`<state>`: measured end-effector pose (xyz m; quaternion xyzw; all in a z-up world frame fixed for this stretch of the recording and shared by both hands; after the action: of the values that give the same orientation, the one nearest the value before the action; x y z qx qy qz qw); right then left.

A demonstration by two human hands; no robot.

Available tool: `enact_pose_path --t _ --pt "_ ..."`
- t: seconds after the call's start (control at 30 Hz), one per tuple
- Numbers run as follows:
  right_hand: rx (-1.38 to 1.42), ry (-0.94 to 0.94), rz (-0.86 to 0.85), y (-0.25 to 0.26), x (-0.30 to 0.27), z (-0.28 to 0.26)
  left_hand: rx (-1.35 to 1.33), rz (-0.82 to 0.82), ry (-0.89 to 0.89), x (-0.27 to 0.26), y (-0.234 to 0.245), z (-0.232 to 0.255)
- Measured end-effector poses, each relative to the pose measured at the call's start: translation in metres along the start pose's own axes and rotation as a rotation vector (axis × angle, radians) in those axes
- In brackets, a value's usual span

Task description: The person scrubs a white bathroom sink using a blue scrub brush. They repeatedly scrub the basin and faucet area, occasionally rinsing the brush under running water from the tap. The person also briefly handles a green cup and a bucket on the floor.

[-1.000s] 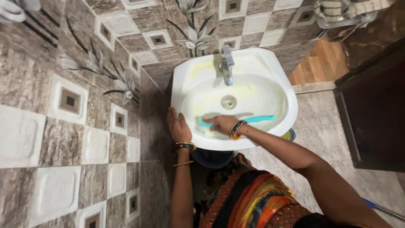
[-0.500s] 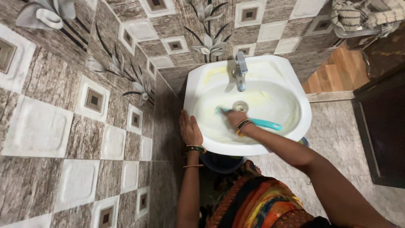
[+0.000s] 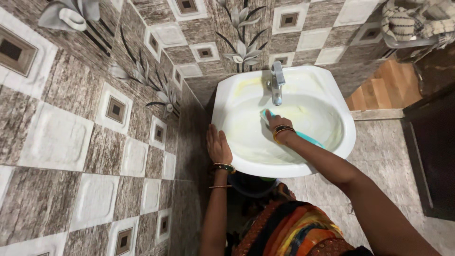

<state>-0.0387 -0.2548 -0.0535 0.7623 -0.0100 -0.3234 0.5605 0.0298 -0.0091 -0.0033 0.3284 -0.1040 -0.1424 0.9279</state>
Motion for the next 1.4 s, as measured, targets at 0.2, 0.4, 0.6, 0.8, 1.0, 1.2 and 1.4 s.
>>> enact_pose_path --t 0.2,0.4,0.6,0.8,1.0,1.2,1.4 --pt "0.22 0.32 0.089 -0.016 -0.025 -0.091 -0.007 -0.037 0.028 0.003 0.001 0.003" --pt "-0.016 -0.017 0.071 0.039 -0.038 -0.012 0.0 -0.065 0.05 0.0 0.002 0.007" --pt "0.154 0.283 -0.076 0.012 -0.069 -0.064 -0.005 -0.038 0.023 -0.003 0.001 0.005" --pt "-0.025 0.247 -0.175 0.023 -0.043 -0.009 0.013 -0.02 0.016 -0.003 0.0 0.002" --pt "-0.033 0.167 -0.288 0.027 -0.082 -0.022 0.02 -0.021 0.012 -0.005 0.001 0.002" --pt "0.095 0.407 -0.34 0.018 -0.086 -0.007 -0.01 -0.068 0.054 -0.008 0.009 0.009" --pt "-0.305 -0.012 -0.19 0.055 -0.074 0.074 0.031 -0.056 0.039 -0.005 0.01 0.013"
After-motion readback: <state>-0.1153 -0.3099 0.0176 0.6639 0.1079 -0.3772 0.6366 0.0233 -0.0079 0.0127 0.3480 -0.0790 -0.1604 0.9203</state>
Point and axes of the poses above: each hand's wrist, its own x-axis towards the middle knuckle, its own y-axis out of the back of the hand, z = x × y, the point moved 3 cm from there along x, towards the middle knuckle, and after that the axes turned 6 degrees about -z, right-handed, at the moved point
